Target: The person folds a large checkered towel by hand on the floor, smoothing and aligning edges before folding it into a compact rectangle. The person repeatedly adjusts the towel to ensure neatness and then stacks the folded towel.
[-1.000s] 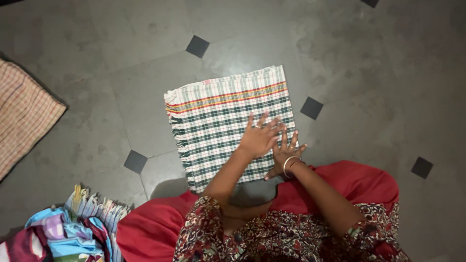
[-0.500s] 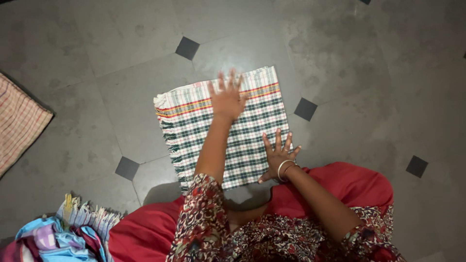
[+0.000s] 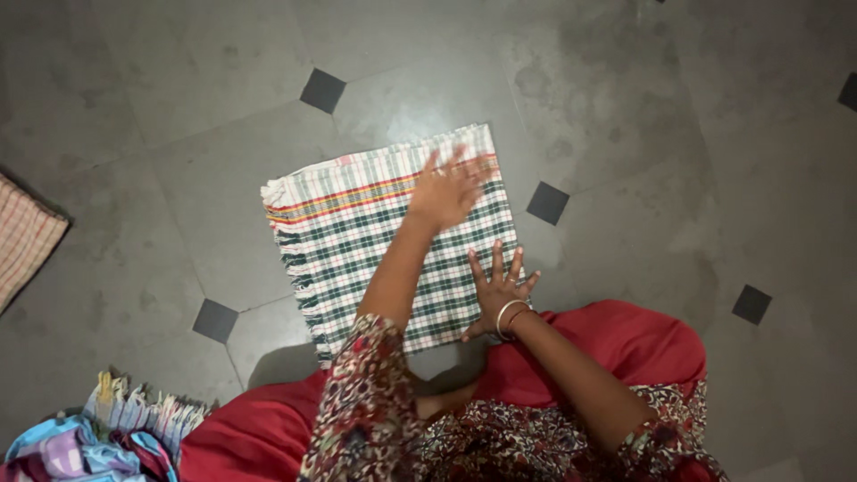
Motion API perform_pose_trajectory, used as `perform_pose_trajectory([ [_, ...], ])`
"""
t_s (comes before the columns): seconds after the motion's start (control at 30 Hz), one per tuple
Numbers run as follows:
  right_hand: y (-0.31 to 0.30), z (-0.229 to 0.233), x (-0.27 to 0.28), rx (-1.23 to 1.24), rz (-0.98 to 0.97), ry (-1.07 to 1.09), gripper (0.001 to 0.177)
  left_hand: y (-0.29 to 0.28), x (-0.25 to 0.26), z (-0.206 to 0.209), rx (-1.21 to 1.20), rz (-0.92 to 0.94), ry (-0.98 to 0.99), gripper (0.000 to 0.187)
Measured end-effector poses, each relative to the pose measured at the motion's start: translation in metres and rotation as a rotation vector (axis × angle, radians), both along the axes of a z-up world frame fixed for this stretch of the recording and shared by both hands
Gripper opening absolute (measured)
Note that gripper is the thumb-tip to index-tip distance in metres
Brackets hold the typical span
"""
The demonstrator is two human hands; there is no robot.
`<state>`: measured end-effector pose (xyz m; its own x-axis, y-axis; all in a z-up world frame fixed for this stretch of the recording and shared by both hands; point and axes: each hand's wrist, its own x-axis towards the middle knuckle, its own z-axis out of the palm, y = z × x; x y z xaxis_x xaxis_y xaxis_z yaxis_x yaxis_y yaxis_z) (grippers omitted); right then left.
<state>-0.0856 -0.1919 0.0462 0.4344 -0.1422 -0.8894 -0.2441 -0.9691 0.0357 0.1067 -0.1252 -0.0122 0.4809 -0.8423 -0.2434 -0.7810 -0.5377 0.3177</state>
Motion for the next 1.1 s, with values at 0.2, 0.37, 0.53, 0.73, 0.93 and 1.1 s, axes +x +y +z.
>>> perform_pose_trajectory([
  [0.2, 0.000, 0.005, 0.000, 0.013, -0.005, 0.009, 0.166, -0.005, 0.022, -0.008, -0.004, 0.195, 0.000, 0.054],
  [0.37, -0.001, 0.006, 0.000, -0.003, 0.021, -0.024, 0.165, 0.016, -0.045, 0.000, -0.062, 0.159, -0.052, 0.055],
  [0.53, -0.001, 0.003, -0.003, -0.006, 0.012, -0.027, 0.166, 0.078, -0.128, -0.008, -0.025, 0.232, 0.091, 0.059],
  [0.73, 0.001, 0.004, -0.005, 0.000, -0.007, -0.057, 0.169, 0.154, -0.085, -0.021, 0.023, 0.747, -0.110, 0.064],
  [0.93, 0.000, -0.005, -0.014, -0.019, 0.008, -0.109, 0.170, 0.207, -0.116, -0.020, 0.106, 1.001, -0.156, 0.065],
  [1.1, -0.002, -0.024, -0.023, -0.012, -0.029, -0.202, 0.164, 0.149, -0.218, -0.015, 0.097, 0.796, -0.046, 0.069],
])
